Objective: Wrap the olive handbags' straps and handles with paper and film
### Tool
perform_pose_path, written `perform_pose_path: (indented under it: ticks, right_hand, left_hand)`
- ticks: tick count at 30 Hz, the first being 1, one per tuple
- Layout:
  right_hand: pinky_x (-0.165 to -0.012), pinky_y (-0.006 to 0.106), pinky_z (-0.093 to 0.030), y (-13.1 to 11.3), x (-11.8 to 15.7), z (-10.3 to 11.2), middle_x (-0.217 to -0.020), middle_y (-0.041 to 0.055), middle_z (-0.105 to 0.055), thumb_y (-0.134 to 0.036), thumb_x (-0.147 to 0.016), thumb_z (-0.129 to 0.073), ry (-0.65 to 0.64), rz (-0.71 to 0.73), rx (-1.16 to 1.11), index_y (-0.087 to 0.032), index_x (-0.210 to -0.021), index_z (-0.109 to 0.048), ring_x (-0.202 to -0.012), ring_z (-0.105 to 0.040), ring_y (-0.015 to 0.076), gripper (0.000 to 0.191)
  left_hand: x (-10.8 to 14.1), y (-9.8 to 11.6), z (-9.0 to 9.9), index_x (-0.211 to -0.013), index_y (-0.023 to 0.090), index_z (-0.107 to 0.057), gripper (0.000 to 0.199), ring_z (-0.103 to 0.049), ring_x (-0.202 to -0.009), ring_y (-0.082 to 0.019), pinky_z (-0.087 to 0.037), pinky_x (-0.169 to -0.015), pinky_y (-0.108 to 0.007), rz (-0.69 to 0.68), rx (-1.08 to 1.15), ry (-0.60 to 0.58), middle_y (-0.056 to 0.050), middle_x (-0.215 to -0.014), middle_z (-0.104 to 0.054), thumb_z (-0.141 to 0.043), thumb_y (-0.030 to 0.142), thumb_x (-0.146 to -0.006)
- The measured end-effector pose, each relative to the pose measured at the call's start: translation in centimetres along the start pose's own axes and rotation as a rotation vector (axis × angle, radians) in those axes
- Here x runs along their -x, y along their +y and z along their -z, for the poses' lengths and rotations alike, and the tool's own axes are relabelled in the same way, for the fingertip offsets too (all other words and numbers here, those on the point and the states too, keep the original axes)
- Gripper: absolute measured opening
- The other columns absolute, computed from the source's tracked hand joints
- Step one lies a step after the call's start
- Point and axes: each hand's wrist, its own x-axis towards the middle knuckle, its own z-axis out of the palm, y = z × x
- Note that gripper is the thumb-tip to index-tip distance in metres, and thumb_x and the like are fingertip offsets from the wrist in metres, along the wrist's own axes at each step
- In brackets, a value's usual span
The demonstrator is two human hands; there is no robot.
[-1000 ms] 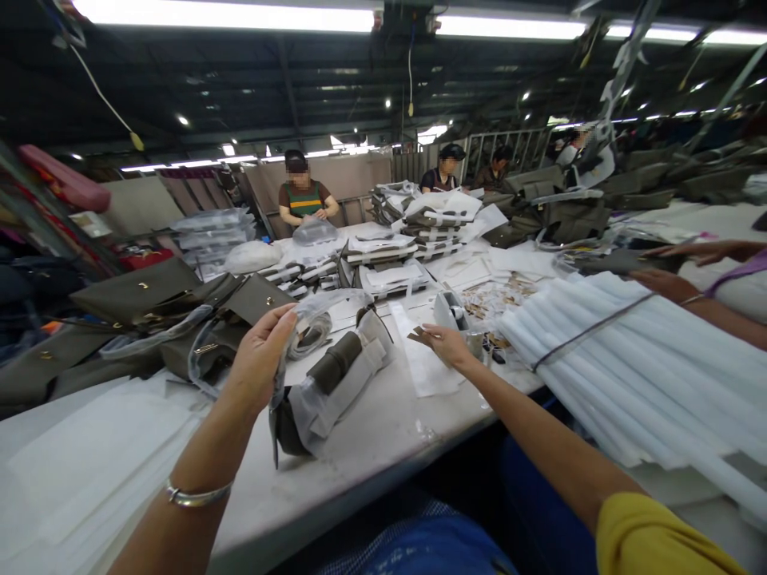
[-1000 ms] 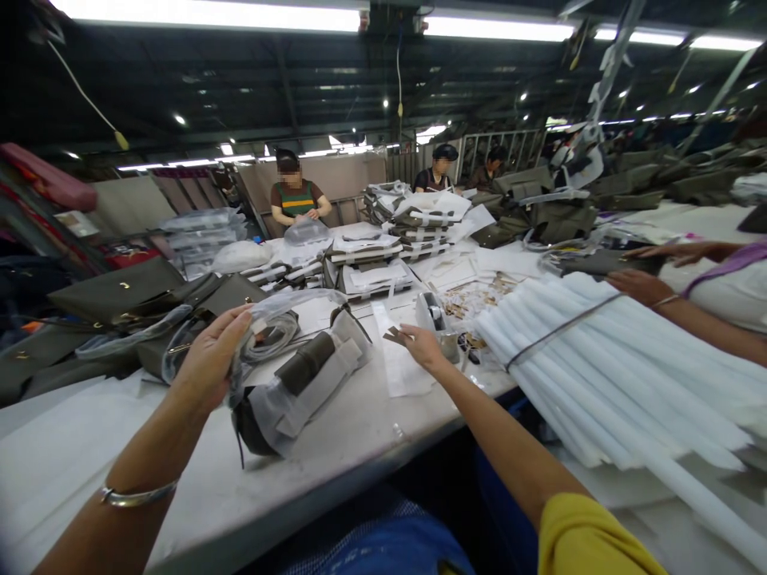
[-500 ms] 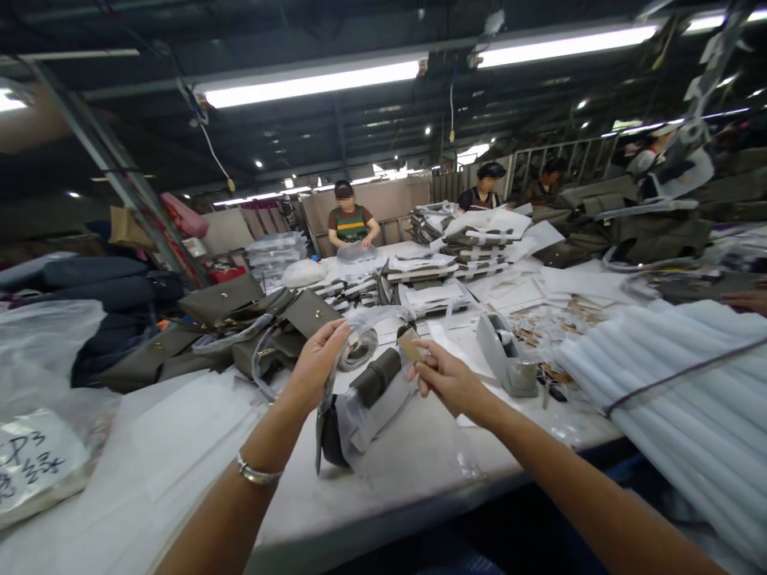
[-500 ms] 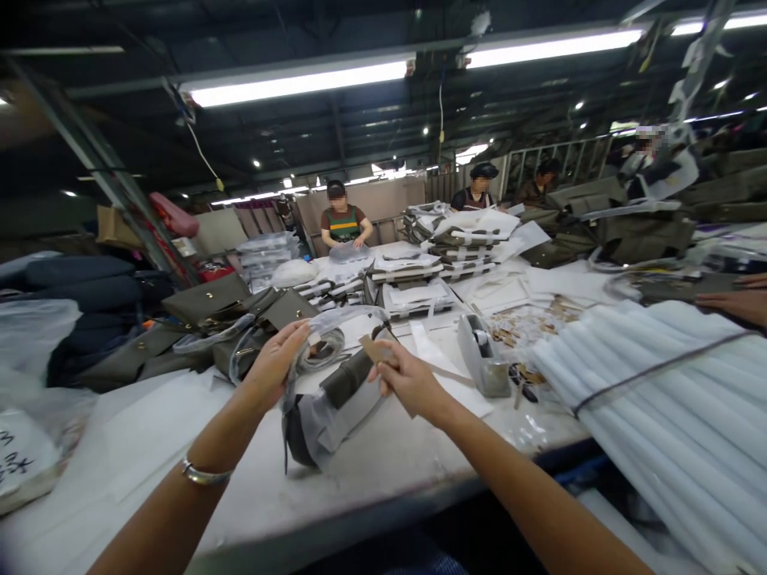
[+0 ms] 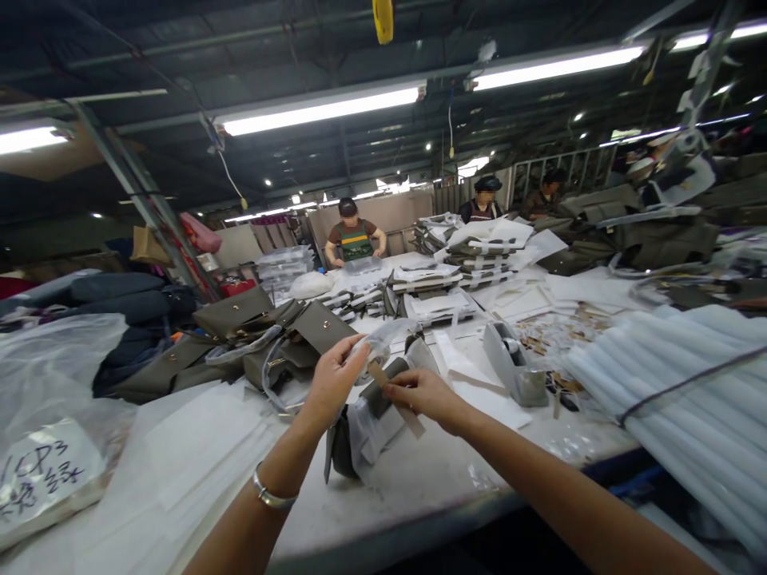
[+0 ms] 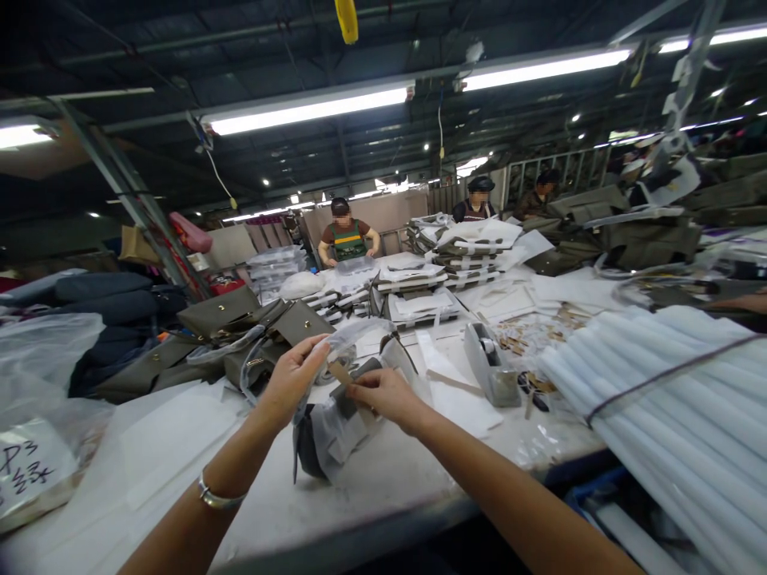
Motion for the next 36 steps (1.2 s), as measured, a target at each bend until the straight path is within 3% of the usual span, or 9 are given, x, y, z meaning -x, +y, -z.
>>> perform_pose_path:
  ticks: [5, 10, 14, 22, 30, 33, 36]
  right_hand:
    - [-0.042, 0.024, -0.045, 0.6, 0.1, -0.3, -0.056, -0.0013, -0.058, -0.057, -0.076, -0.070, -0.015, -0.019, -0.024, -0.019, -0.077, -0.067, -0.047, -0.054, 0.0126, 0.038]
    - [-0.043, 0.024, -0.042, -0.2, -0.6, -0.7, -0.056, -0.0032, -0.053, -0.060, -0.072, -0.072, 0.044, 0.117, -0.131, -0.016, -0.078, -0.072, -0.043, -0.046, 0.0084, 0.045]
    - [-0.051, 0.024, -0.043, -1.4, -1.2, -1.8, -0.058, -0.0023, -0.055, -0.057, -0.065, -0.079, 0.083, 0.201, -0.315, -0.014, -0.072, -0.074, -0.050, -0.046, 0.0081, 0.043]
    - [-0.077, 0.023, -0.050, -2.8, -0.2, -2.9, -0.085, 0.0019, -0.068, -0.038, -0.053, -0.091, -0.055, 0.029, -0.712, -0.017, -0.080, -0.075, -0.077, -0.058, 0.0104, 0.038]
    - [-0.074, 0.023, -0.049, -2.4, -0.7, -3.1, -0.072, -0.0001, -0.065, -0.023, -0.056, -0.089, 0.002, -0.001, -0.829, -0.015, -0.077, -0.074, -0.067, -0.056, 0.0085, 0.026]
    - [-0.067, 0.021, -0.047, -3.0, 0.1, -2.9, -0.070, -0.0002, -0.062, -0.021, -0.061, -0.084, -0.075, 0.047, -0.819, -0.014, -0.073, -0.073, -0.064, -0.052, 0.0087, 0.018]
    - [-0.070, 0.023, -0.048, -3.9, 1.2, -2.6, -0.076, 0.0008, -0.064, -0.026, -0.064, -0.083, -0.132, 0.042, -0.870, -0.015, -0.075, -0.073, -0.069, -0.053, 0.0105, 0.018]
  left_hand:
    - [0.0, -0.3, 0.3, -0.110, 0.020, -0.070, 0.038, -0.064, -0.098, -0.021, -0.046, -0.084, -0.026, -0.005, -0.008, -0.004, -0.003, -0.107, -0.072, -0.060, 0.048, -0.088]
    - [0.1, -0.7, 0.0, -0.111, 0.018, -0.070, 0.039, -0.065, -0.091, -0.020, -0.047, -0.080, -0.027, -0.039, -0.050, -0.046, -0.003, -0.099, -0.073, -0.058, 0.048, -0.089]
    - [0.2, -1.0, -0.4, -0.110, 0.019, -0.070, 0.034, -0.064, -0.098, -0.020, -0.046, -0.085, -0.026, -0.124, -0.106, -0.059, -0.003, -0.106, -0.072, -0.058, 0.043, -0.090]
    - [0.6, -0.8, 0.6, -0.109, 0.020, -0.070, 0.030, -0.064, -0.095, -0.018, -0.046, -0.083, -0.024, -0.160, -0.178, -0.072, 0.000, -0.103, -0.072, -0.054, 0.040, -0.093]
    - [1.4, -0.5, 0.0, -0.114, 0.024, -0.071, 0.029, -0.064, -0.103, -0.020, -0.046, -0.090, -0.027, -0.171, -0.209, -0.096, -0.001, -0.111, -0.072, -0.055, 0.037, -0.094]
    - [1.4, -0.5, 0.4, -0.113, 0.024, -0.072, 0.029, -0.063, -0.103, -0.021, -0.047, -0.092, -0.031, -0.236, -0.280, -0.078, -0.003, -0.108, -0.070, -0.056, 0.038, -0.093]
    - [1.4, -0.6, 0.6, -0.109, 0.024, -0.074, 0.027, -0.058, -0.109, -0.022, -0.046, -0.095, -0.034, -0.347, -0.381, -0.027, -0.007, -0.110, -0.064, -0.056, 0.037, -0.093]
